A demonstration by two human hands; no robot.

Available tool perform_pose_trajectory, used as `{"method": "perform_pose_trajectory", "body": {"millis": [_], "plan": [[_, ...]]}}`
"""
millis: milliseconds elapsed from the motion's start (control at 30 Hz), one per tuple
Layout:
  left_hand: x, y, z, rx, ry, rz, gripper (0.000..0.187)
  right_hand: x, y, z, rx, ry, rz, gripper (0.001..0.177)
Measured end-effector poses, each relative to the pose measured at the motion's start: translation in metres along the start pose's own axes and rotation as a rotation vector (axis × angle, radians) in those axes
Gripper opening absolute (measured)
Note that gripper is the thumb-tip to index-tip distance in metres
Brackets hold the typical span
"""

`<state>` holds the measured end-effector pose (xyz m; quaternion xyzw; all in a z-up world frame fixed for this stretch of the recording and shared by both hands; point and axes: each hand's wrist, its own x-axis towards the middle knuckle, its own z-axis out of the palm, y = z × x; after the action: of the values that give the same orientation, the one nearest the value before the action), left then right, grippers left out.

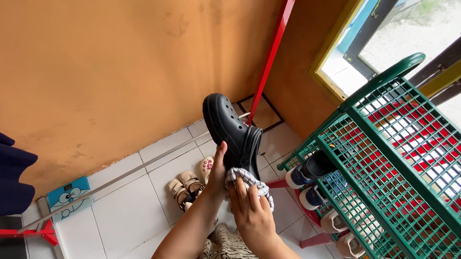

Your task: Cleaning a pair of black clogs with a cloth.

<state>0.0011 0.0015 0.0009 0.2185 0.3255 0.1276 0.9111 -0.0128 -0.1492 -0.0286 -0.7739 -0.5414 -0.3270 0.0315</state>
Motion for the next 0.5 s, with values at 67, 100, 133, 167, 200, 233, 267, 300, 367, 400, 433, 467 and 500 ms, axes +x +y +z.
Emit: {"method": "perform_pose_trajectory", "body": {"millis": [67, 100, 133, 167, 200, 233, 267, 300, 367, 400, 433, 467, 500], "plan": [[0.002, 0.003, 0.002, -0.051, 0.028, -0.055, 0.083, -0.009, 0.002, -0.002, 0.012, 0.022, -0.019, 0.03], [0.006, -0.001, -0.001, -0.051, 0.027, -0.055, 0.083, -0.017, 0.008, 0.002, 0.011, 0.022, -0.019, 0.03], [0.012, -0.004, -0.004, -0.032, 0.049, 0.01, 0.083, -0.025, 0.013, 0.007, 0.082, -0.009, -0.055, 0.037], [0.017, -0.008, -0.006, -0.012, 0.071, 0.075, 0.083, -0.033, 0.019, 0.011, 0.152, -0.041, -0.092, 0.046], [0.02, -0.012, -0.01, -0.012, 0.068, 0.076, 0.083, -0.032, 0.021, 0.008, 0.15, -0.038, -0.092, 0.046], [0.024, -0.016, -0.013, -0.003, 0.11, 0.086, 0.086, -0.031, 0.024, 0.005, 0.228, -0.082, -0.066, 0.048], [0.03, -0.02, -0.013, 0.008, 0.145, 0.096, 0.09, -0.029, 0.029, 0.003, 0.302, -0.123, -0.038, 0.05], [0.027, -0.02, -0.008, 0.01, 0.136, 0.098, 0.09, -0.023, 0.031, -0.002, 0.295, -0.118, -0.035, 0.05], [0.021, -0.02, 0.001, 0.077, 0.041, 0.239, 0.067, -0.011, 0.037, -0.014, 0.476, -0.123, 0.081, 0.058], [0.026, -0.027, -0.005, 0.078, 0.033, 0.24, 0.067, -0.004, 0.038, -0.016, 0.47, -0.118, 0.082, 0.058], [0.032, -0.034, -0.01, 0.167, -0.144, 0.398, 0.069, 0.002, 0.039, -0.019, 0.43, -0.056, 0.118, 0.053], [0.038, -0.04, -0.014, 0.256, -0.324, 0.558, 0.075, 0.01, 0.041, -0.021, 0.389, 0.008, 0.153, 0.048], [0.067, -0.057, -0.033, 0.256, -0.333, 0.562, 0.075, 0.012, 0.04, -0.015, 0.382, 0.016, 0.153, 0.048]]}}
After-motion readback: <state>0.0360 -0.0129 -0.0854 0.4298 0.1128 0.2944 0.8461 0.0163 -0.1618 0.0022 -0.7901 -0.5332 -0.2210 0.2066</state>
